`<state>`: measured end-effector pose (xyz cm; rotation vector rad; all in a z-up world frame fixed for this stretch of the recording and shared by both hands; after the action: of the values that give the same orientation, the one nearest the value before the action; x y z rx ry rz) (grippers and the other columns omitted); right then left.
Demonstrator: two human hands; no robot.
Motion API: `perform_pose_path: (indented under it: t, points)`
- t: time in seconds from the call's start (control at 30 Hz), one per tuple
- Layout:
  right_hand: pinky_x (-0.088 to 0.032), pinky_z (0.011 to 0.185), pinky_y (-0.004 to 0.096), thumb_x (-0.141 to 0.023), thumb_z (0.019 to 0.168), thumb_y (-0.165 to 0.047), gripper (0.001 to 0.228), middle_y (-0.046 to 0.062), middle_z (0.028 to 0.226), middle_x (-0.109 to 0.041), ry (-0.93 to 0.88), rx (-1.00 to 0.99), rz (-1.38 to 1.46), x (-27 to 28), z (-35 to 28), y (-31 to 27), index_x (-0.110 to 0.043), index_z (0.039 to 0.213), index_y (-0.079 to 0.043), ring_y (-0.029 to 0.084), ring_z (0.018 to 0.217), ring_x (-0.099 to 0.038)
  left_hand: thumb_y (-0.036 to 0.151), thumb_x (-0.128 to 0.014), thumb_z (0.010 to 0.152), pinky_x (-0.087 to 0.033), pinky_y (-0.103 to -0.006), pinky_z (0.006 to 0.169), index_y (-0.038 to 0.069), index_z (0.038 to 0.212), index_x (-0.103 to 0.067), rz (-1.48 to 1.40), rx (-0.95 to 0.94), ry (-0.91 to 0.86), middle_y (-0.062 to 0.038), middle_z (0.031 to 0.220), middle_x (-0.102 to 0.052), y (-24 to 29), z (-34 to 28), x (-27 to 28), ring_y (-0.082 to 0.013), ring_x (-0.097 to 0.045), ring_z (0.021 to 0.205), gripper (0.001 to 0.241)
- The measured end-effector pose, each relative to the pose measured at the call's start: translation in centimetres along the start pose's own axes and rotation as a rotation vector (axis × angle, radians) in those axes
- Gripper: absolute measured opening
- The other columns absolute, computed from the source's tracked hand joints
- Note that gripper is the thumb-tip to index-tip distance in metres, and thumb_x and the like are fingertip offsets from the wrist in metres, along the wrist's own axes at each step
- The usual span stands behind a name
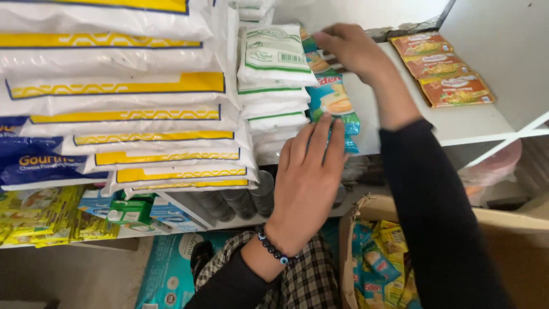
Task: Stocking and organizing small food packets from a cardboard box onto shelves.
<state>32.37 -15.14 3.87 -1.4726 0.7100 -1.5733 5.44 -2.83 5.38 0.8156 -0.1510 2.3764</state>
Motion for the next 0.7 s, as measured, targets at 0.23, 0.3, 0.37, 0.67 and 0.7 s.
perform_pose_path:
  t: [0.23,0.3,0.37,0.67,0.7]
  points:
    - [-0.044,0.110,0.034,-0.050,0.107,-0.045,0.061,0.016,0.141,-0.063,0.029,0.203,0.048,-0.1,-10.1,-1.0,-0.052,0.148,0.001,0.023,0.131,-0.058,0.021,-0.069,0.100,-0.040,-0.0477,0.120,0.000,0.151,-0.046,-0.066,0.002,-0.065,-0.018,0.158,-0.042,0.2,-2.4,-1.2,-0.0337,-0.044,0.146,0.060]
    - [-0.038,0.113,0.029,-0.046,0.103,-0.044,0.067,0.018,0.148,-0.059,-0.062,0.161,0.219,-2.3,-11.4,-1.6,-0.045,0.151,0.003,0.023,0.137,-0.054,0.025,-0.069,0.098,-0.033,-0.0514,0.125,-0.001,0.160,-0.030,-0.085,0.016,-0.099,-0.023,0.167,-0.027,0.2,-3.6,-2.7,-0.0399,-0.032,0.155,0.077]
    - [-0.037,0.115,0.029,-0.047,0.103,-0.042,0.067,0.019,0.151,-0.056,-0.034,0.161,0.261,-2.7,-10.8,-0.8,-0.044,0.151,0.004,0.023,0.139,-0.052,0.026,-0.069,0.098,-0.032,-0.0520,0.126,-0.001,0.161,-0.026,-0.085,0.027,-0.113,-0.023,0.168,-0.024,0.2,-4.0,-3.5,-0.0411,-0.028,0.157,0.081]
    - [-0.032,0.123,0.044,-0.038,0.097,-0.069,0.088,0.026,0.166,-0.028,0.012,0.072,0.628,-0.9,-11.0,2.1,-0.032,0.161,-0.009,0.037,0.153,-0.034,0.019,-0.068,0.103,-0.042,-0.0436,0.123,0.012,0.143,-0.051,-0.780,0.039,-0.127,-0.016,0.156,-0.043,3.7,-8.1,2.7,-0.0338,-0.047,0.147,0.044]
    - [-0.028,0.127,0.046,-0.035,0.099,-0.075,0.093,0.031,0.168,-0.030,0.011,0.135,0.630,-0.4,-11.0,2.6,-0.033,0.163,-0.007,0.041,0.156,-0.035,0.016,-0.069,0.104,-0.049,-0.0373,0.120,0.016,0.127,-0.064,-1.160,0.065,-0.183,-0.011,0.147,-0.056,4.7,-9.1,3.9,-0.0278,-0.057,0.141,0.023]
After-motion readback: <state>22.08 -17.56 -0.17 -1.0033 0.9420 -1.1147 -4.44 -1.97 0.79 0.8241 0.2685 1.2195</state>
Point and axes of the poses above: each hand's wrist, its own z-axis towards the middle knuckle, its own x-axis out of the back of the hand, y = z × x, the point moved 9 cm from there along z, towards the middle knuckle
